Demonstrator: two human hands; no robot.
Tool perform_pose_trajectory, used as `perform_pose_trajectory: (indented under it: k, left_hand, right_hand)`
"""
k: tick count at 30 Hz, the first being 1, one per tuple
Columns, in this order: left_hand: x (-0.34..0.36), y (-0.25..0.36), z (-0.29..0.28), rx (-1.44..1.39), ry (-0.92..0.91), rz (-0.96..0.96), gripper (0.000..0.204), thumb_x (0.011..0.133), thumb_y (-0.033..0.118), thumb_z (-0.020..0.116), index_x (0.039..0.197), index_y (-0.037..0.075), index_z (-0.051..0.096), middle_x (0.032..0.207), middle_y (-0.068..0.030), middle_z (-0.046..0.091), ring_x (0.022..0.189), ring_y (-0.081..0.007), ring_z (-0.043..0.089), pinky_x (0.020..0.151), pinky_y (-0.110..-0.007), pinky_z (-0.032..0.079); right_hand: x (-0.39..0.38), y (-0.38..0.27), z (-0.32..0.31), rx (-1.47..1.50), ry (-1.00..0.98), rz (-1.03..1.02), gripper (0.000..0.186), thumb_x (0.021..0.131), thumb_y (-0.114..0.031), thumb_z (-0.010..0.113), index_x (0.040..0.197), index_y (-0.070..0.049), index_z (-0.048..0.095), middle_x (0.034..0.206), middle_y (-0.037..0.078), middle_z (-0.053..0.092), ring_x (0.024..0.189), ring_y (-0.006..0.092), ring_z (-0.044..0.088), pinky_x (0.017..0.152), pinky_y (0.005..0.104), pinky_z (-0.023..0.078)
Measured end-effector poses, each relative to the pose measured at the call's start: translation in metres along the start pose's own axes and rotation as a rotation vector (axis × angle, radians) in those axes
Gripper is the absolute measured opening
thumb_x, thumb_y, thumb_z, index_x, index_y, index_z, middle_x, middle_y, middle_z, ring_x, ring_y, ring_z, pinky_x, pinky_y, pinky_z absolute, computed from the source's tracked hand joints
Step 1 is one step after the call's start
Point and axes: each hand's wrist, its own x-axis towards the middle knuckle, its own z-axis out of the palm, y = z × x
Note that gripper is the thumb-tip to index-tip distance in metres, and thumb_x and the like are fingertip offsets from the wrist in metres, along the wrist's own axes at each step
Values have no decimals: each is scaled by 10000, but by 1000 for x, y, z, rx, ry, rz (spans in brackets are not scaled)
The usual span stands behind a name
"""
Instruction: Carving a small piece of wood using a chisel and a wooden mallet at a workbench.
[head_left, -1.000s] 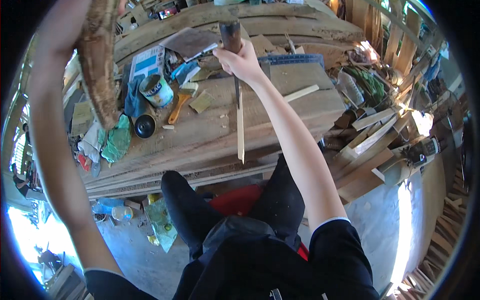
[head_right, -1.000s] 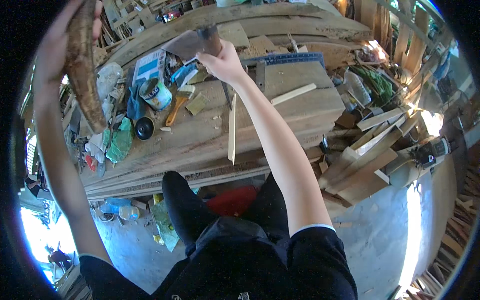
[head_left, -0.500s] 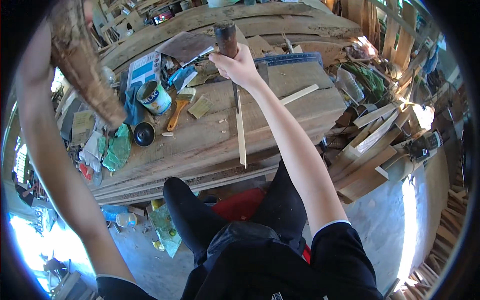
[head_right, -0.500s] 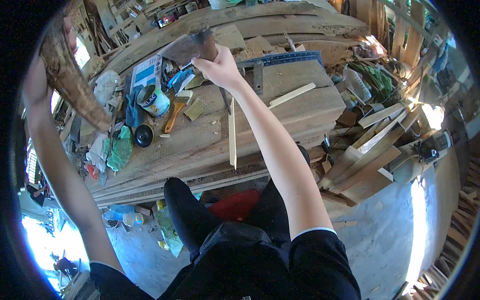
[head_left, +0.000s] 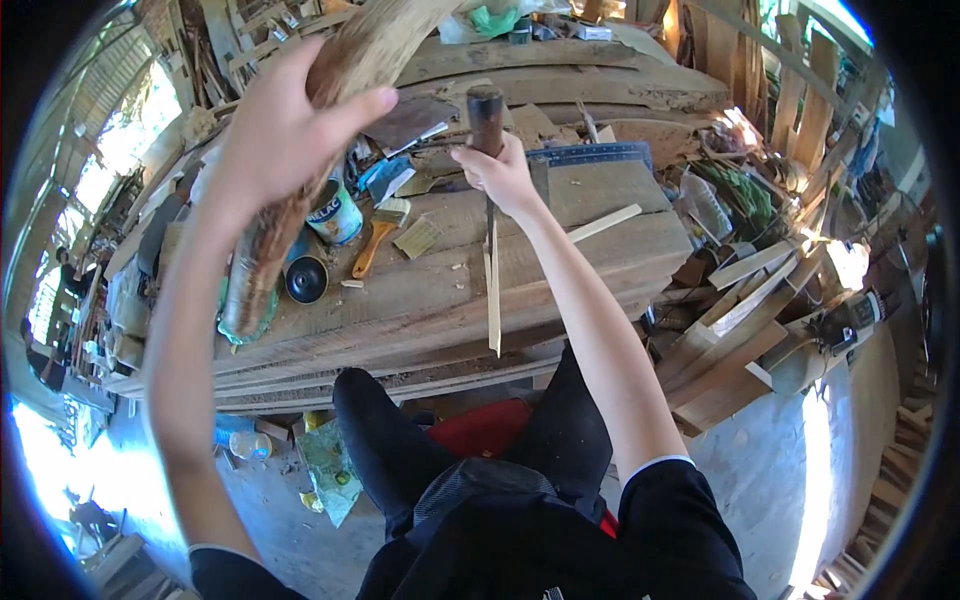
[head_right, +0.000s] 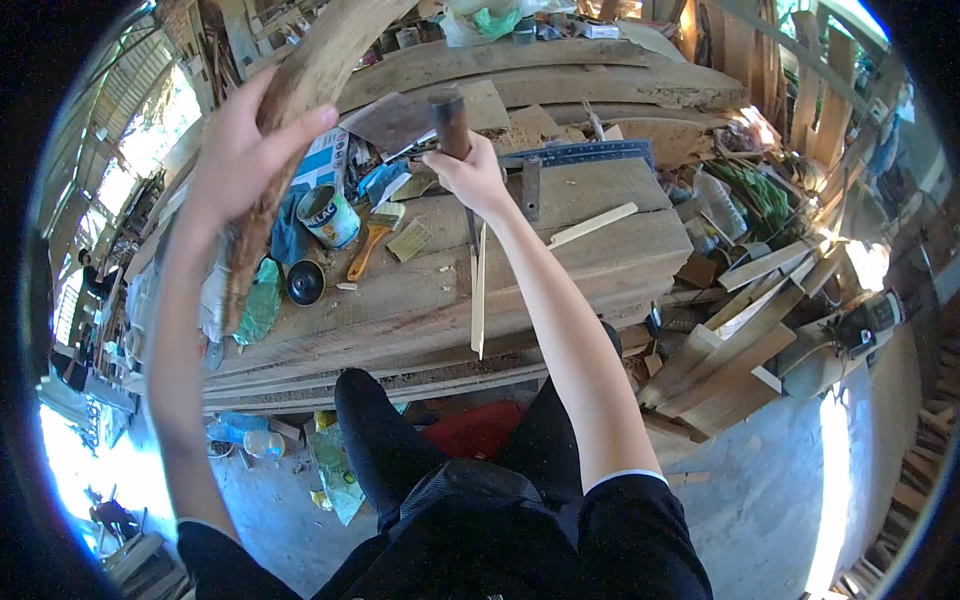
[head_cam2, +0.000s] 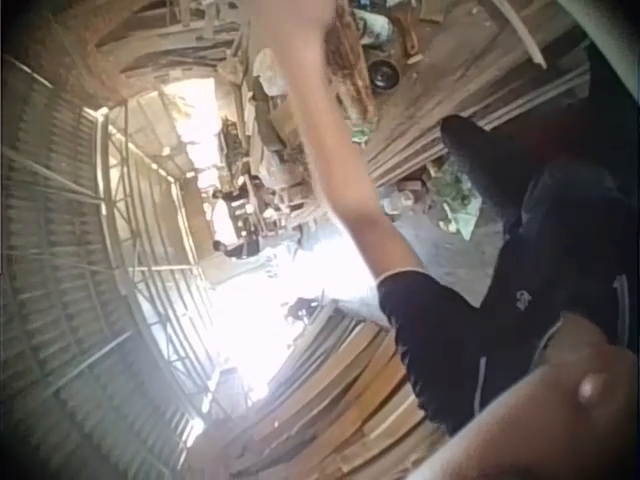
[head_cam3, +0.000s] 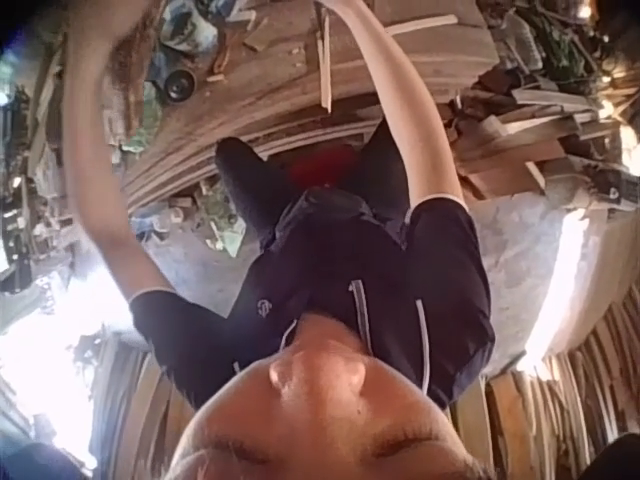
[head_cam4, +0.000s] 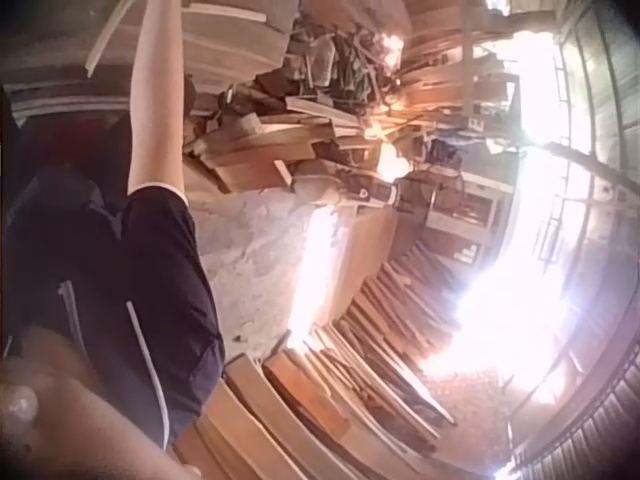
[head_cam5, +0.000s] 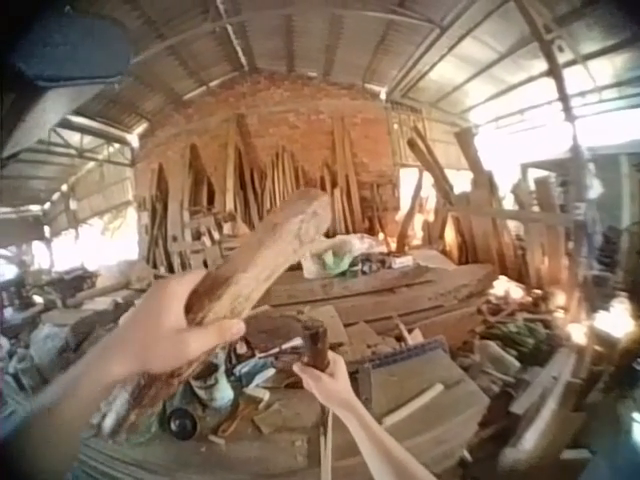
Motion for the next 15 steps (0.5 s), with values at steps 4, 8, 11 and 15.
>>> perform_pose_trajectory:
  k: [4, 8, 11, 15]
  left_hand:
    - [-63, -20, 46, 38, 71, -292, 489, 788, 395, 650, 1017, -10, 502, 890, -252, 634, 830, -419, 625, 719, -477, 500]
    - [-106, -52, 105, 159, -301, -612, 458, 798, 381, 591, 957, -46, 541, 791, -230, 647, 732, -364, 658, 659, -477, 531]
    - [-125, -73, 159, 242, -505, -561, 466, 775, 360, 604, 988, -54, 576, 861, -179, 662, 765, -300, 674, 639, -409, 551]
    - [-130, -82, 216, 276, -579, -511, 520, 798, 360, 590, 1147, -19, 522, 922, -114, 654, 1016, -306, 567, 716, -378, 509]
  right_hand:
    - [-7, -3, -10, 99, 67, 27, 125, 827, -49, 631, 781, -76, 518, 610, -56, 451, 480, 51, 389, 420, 226, 269]
    - [-11, -8, -4, 120, 245, 47, 150, 834, -47, 614, 797, -89, 475, 613, -46, 441, 464, 39, 380, 399, 223, 268]
    - [-11, -8, -4, 85, 220, -30, 191, 827, -31, 596, 763, -88, 425, 537, -38, 370, 412, 60, 344, 381, 228, 236]
    - [-11, 1, -9, 135, 219, -94, 180, 815, -12, 590, 786, -92, 430, 534, -29, 364, 400, 64, 334, 377, 230, 230]
